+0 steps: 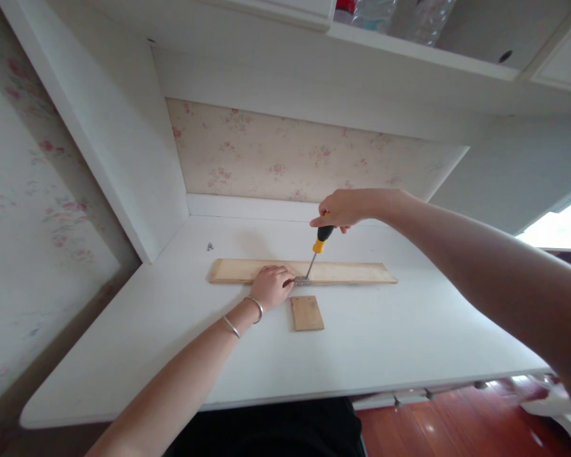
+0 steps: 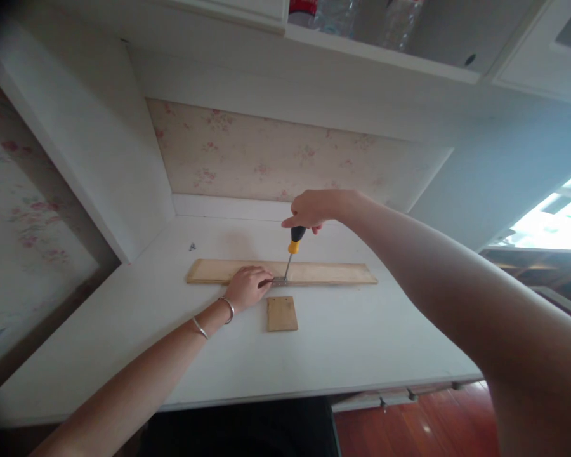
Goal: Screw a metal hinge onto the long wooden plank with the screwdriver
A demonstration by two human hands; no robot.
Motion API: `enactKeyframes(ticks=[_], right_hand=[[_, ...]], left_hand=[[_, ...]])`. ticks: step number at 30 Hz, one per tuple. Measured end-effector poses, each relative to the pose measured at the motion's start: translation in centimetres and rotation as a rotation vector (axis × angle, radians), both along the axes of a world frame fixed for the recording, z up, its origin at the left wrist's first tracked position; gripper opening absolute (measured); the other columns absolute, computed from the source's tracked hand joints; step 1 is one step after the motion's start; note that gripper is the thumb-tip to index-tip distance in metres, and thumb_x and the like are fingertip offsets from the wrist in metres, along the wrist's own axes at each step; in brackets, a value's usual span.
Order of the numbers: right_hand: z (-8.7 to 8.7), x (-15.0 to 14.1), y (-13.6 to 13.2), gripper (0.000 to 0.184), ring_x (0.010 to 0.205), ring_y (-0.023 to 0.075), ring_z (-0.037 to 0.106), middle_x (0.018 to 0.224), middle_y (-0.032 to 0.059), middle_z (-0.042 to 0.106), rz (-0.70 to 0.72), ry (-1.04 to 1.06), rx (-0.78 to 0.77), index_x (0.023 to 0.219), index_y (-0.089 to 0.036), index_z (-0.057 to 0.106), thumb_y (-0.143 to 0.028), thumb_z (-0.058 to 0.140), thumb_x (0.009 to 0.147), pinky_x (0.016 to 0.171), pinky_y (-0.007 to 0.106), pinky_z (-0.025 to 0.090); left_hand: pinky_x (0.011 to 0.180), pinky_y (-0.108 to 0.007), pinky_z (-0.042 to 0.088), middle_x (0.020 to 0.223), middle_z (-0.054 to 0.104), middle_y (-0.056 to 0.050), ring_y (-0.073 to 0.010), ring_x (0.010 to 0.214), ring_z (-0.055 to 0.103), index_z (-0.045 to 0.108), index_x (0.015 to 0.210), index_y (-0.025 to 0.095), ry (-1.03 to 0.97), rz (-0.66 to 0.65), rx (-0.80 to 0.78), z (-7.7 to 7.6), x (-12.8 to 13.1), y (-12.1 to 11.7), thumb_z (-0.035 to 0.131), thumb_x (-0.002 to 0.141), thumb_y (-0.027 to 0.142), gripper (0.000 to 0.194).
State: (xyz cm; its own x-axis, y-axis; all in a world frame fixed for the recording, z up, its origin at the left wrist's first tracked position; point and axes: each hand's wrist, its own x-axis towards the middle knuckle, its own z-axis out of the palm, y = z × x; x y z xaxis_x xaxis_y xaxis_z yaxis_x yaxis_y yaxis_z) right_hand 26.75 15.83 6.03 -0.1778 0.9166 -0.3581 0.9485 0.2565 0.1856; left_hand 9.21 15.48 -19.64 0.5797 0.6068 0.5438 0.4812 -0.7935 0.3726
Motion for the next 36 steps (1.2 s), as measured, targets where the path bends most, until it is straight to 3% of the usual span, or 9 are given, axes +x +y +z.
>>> enactKeyframes(ticks=[4, 9, 14, 16, 18, 23, 28, 33, 36], right_hand=[[-0.18, 0.28, 0.11, 0.045, 0.070, 0.0203, 0.062, 0.084, 0.0035, 0.067, 0.081, 0.151, -0.047, 0.115, -0.025, 0.056, -0.053, 0.061, 0.079, 0.059, 0.028, 0.040], [0.08, -0.19, 0.05, 0.040, 0.062, 0.0212, 0.061, 0.067, 0.0059, 0.065, -0.015, -0.007, 0.024, 0.094, -0.019, 0.064, -0.056, 0.049, 0.085, 0.056, 0.030, 0.039], [0.19, -0.34, -0.17, 0.039, 0.069, 0.0188, 0.061, 0.083, 0.0025, 0.068, 0.113, 0.141, -0.021, 0.112, -0.025, 0.057, -0.044, 0.063, 0.078, 0.057, 0.027, 0.039], [0.16, -0.37, -0.12, 0.032, 0.067, 0.0196, 0.061, 0.076, 0.0036, 0.067, 0.104, 0.076, -0.004, 0.101, -0.021, 0.062, -0.045, 0.059, 0.081, 0.058, 0.028, 0.039], [0.07, -0.41, -0.02, 0.040, 0.063, 0.0210, 0.060, 0.065, 0.0064, 0.064, 0.060, -0.011, 0.045, 0.090, -0.017, 0.066, -0.053, 0.048, 0.087, 0.059, 0.031, 0.038], [-0.22, -0.22, 0.12, 0.045, 0.067, 0.0183, 0.061, 0.081, 0.0034, 0.067, 0.098, 0.129, 0.000, 0.115, -0.023, 0.058, -0.050, 0.061, 0.079, 0.060, 0.028, 0.038], [-0.29, -0.06, 0.10, 0.047, 0.061, 0.0199, 0.060, 0.066, 0.0072, 0.065, 0.004, -0.024, 0.043, 0.090, -0.015, 0.067, -0.056, 0.044, 0.087, 0.058, 0.030, 0.037], [-0.19, 0.38, -0.03, 0.041, 0.069, 0.0181, 0.061, 0.083, 0.0029, 0.068, 0.087, 0.128, -0.002, 0.115, -0.024, 0.057, -0.046, 0.060, 0.080, 0.058, 0.027, 0.037], [-0.07, 0.22, -0.10, 0.036, 0.065, 0.0199, 0.061, 0.072, 0.0046, 0.066, 0.023, 0.036, 0.035, 0.100, -0.019, 0.064, -0.050, 0.054, 0.083, 0.058, 0.029, 0.037]], left_hand=[[0.085, -0.032, 0.043, 0.092, 0.067, 0.000, -0.0165, 0.087, 0.060, 0.067, 0.085, 0.021, -0.003, -0.001, 0.010, -0.11, 0.02, 0.09, 0.060, 0.082, 0.017, 0.009], [0.085, -0.033, 0.042, 0.092, 0.067, 0.001, -0.0164, 0.087, 0.060, 0.067, 0.084, 0.021, -0.005, 0.000, 0.017, -0.04, 0.04, 0.07, 0.060, 0.082, 0.016, 0.009], [0.085, -0.033, 0.042, 0.092, 0.067, -0.001, -0.0171, 0.087, 0.060, 0.067, 0.084, 0.021, -0.004, 0.005, 0.016, -0.03, 0.03, 0.05, 0.061, 0.082, 0.016, 0.009], [0.085, -0.033, 0.042, 0.092, 0.067, 0.000, -0.0171, 0.087, 0.060, 0.067, 0.084, 0.021, -0.002, 0.004, 0.017, -0.04, 0.02, 0.04, 0.060, 0.082, 0.016, 0.009], [0.085, -0.033, 0.042, 0.092, 0.067, 0.000, -0.0170, 0.087, 0.060, 0.067, 0.085, 0.021, 0.001, 0.005, 0.019, -0.05, 0.03, 0.05, 0.060, 0.082, 0.016, 0.009], [0.084, -0.033, 0.042, 0.093, 0.067, 0.000, -0.0173, 0.087, 0.060, 0.067, 0.086, 0.021, 0.007, 0.010, 0.029, -0.09, 0.10, 0.15, 0.061, 0.082, 0.017, 0.009], [0.083, -0.033, 0.042, 0.093, 0.067, 0.001, -0.0169, 0.087, 0.060, 0.067, 0.086, 0.022, -0.001, 0.006, 0.035, -0.07, 0.08, 0.15, 0.061, 0.082, 0.017, 0.009], [0.083, -0.033, 0.042, 0.093, 0.067, 0.000, -0.0171, 0.086, 0.060, 0.067, 0.085, 0.021, -0.001, 0.009, 0.029, -0.06, 0.07, 0.06, 0.061, 0.082, 0.016, 0.008], [0.084, -0.033, 0.042, 0.093, 0.067, 0.000, -0.0170, 0.087, 0.060, 0.067, 0.085, 0.021, -0.004, 0.009, 0.028, -0.11, 0.10, 0.10, 0.061, 0.082, 0.016, 0.008]])
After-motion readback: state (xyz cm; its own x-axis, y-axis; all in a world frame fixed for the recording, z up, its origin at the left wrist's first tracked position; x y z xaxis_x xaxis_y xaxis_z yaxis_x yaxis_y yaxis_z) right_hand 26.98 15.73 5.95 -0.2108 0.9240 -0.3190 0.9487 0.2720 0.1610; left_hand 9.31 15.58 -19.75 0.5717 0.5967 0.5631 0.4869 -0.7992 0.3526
